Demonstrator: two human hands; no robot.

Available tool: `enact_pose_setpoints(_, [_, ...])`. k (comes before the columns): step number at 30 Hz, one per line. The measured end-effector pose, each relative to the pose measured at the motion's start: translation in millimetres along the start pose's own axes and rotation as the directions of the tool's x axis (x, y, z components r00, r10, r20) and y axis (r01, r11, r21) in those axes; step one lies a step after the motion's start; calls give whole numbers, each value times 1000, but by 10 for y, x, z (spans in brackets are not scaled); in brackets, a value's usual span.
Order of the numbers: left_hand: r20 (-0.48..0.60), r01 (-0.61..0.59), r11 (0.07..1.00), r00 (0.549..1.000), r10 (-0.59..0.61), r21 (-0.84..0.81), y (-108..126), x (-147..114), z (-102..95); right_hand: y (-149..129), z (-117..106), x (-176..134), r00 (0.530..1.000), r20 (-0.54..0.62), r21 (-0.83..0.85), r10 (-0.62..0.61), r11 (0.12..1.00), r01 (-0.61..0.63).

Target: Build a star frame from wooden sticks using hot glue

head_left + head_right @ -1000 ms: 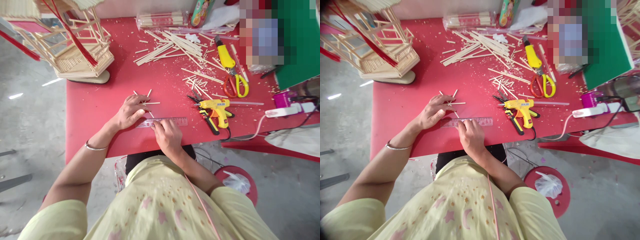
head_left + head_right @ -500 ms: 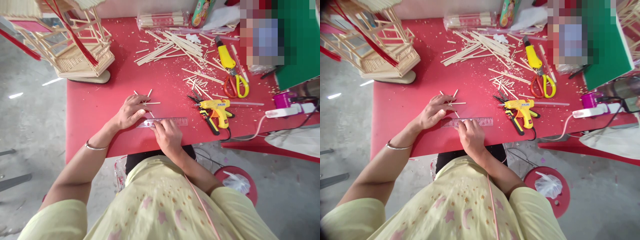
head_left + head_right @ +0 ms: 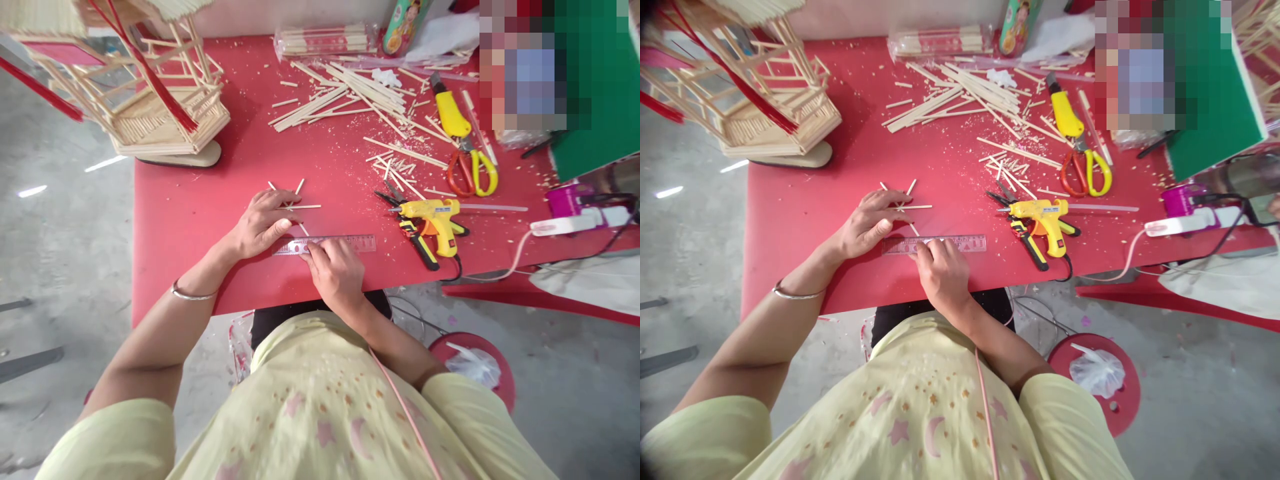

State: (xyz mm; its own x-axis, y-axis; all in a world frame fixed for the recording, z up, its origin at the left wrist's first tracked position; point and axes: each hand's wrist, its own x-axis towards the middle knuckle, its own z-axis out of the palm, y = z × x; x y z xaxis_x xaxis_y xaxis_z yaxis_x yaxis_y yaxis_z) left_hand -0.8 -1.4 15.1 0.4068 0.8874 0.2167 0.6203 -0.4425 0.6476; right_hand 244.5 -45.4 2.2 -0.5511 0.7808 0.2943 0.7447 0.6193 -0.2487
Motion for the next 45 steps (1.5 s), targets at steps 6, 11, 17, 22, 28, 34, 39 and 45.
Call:
enact_pose_setpoints(6, [3, 13, 1000, 1000, -13, 7, 14, 0, 3, -1, -5, 3, 1000, -1, 12, 1, 1000, -1])
enact_pose_setpoints(11, [2, 8, 1000, 1000, -8, 3, 24, 1, 0, -2, 1, 3, 1000, -14, 2, -4, 1000, 4])
enact_pose_setpoints(17, [2, 6, 1000, 1000, -6, -2, 3, -5, 5, -6, -6, 1, 1000, -22, 16, 9, 1000, -8])
enact_pose_setpoints(22, [1, 6, 1000, 1000, -6, 12, -24, -9, 12, -7, -24, 3, 1000, -30, 49, -4, 999, 5])
enact_pose_setpoints(28, [-12, -43, 999, 999, 43, 11, -43, -12, 15, 4, 1, -12, 998, -46, 33, -33, 999, 34])
enact_pose_setpoints(34, [-10, -34, 999, 999, 35, 34, -32, -10, 19, 0, -19, -8, 998, -46, -10, -53, 999, 53])
enact_pose_setpoints(39, [-16, -44, 999, 999, 45, 28, -19, -6, 11, 5, -18, -5, 995, -59, -15, -78, 997, 78])
enact_pose_setpoints(45, [5, -14, 999, 1000, 14, 41, -4, -5, -3, 8, -25, 5, 993, -60, -50, -106, 993, 103])
